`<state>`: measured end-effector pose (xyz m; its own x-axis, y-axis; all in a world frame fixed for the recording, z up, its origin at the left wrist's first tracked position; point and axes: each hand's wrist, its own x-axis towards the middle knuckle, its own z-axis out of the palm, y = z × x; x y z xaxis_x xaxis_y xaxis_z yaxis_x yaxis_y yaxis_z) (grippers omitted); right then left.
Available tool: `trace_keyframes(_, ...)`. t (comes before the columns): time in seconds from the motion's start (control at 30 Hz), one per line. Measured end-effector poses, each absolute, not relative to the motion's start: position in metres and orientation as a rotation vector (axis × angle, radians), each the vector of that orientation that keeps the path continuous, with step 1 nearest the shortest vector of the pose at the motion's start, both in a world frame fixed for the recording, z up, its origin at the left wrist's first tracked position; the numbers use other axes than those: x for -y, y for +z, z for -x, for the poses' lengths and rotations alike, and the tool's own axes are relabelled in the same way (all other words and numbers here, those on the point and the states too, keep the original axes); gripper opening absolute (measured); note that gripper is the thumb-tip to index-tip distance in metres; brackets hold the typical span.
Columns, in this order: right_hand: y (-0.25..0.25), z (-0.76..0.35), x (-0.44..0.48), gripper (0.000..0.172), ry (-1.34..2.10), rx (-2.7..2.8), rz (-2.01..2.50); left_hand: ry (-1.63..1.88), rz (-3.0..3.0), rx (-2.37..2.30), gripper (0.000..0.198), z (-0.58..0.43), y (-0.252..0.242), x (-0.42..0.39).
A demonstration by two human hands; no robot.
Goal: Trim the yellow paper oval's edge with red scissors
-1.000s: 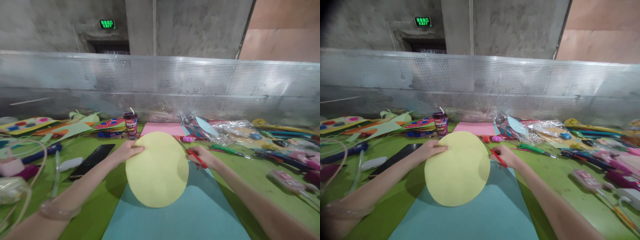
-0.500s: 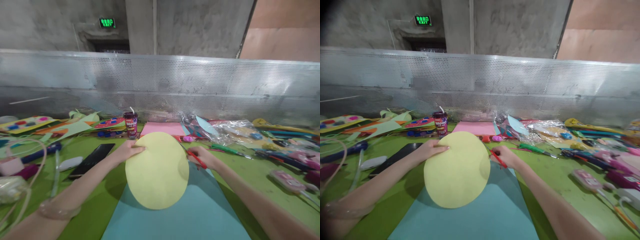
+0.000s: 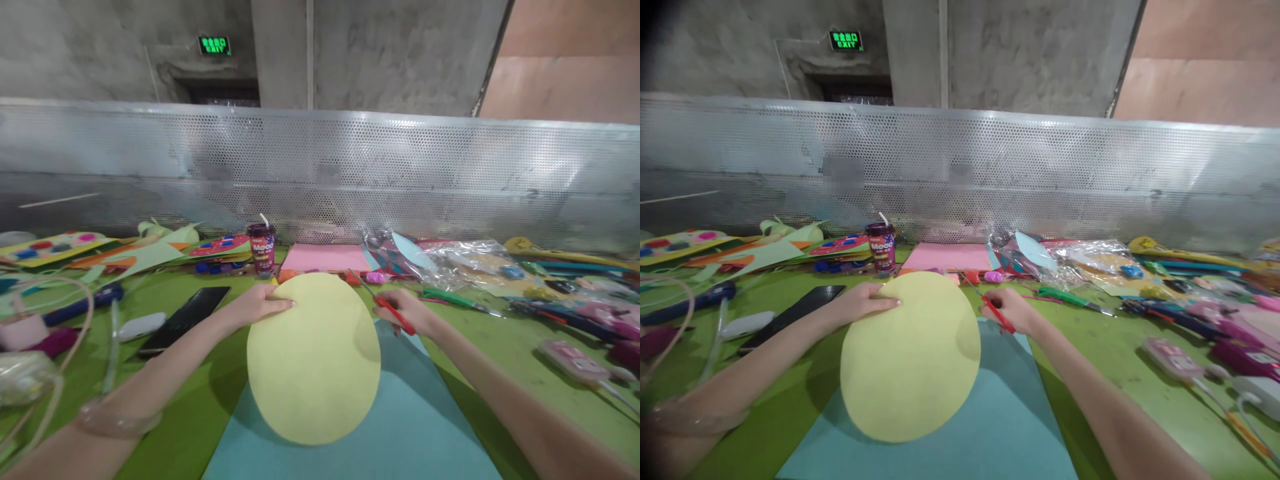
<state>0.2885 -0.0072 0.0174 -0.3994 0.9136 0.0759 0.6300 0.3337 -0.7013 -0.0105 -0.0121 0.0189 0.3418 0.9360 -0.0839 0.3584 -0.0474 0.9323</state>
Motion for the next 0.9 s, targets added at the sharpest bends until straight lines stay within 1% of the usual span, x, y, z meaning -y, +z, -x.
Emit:
trace_keyframes(0.1, 0.0173, -0.2851, 0.0097, 0.018, 0.848, 2.18, 1.319, 0.65, -1.654, -1.167, 0.031, 0.0107, 0.0167, 0.0123)
trace_keyframes(0.3, 0.0168, -0.2816, 0.0121, 0.007, 0.86, 2.265, 1.274, 0.6, -1.662, -1.179, 0.031, 0.0106, 0.0132, 0.0128)
trace_keyframes(0.73, 0.0177, -0.2807, 0.0138, 0.009, 0.812, 2.335, 1.274, 0.583, -1.655, -1.137, 0.023, 0.009, 0.0158, 0.0137)
trace_keyframes(0.9, 0.0179, -0.2806, 0.0136, 0.009, 0.847, 2.348, 1.263, 0.585, -1.645, -1.146, 0.021, 0.008, 0.0176, 0.0155)
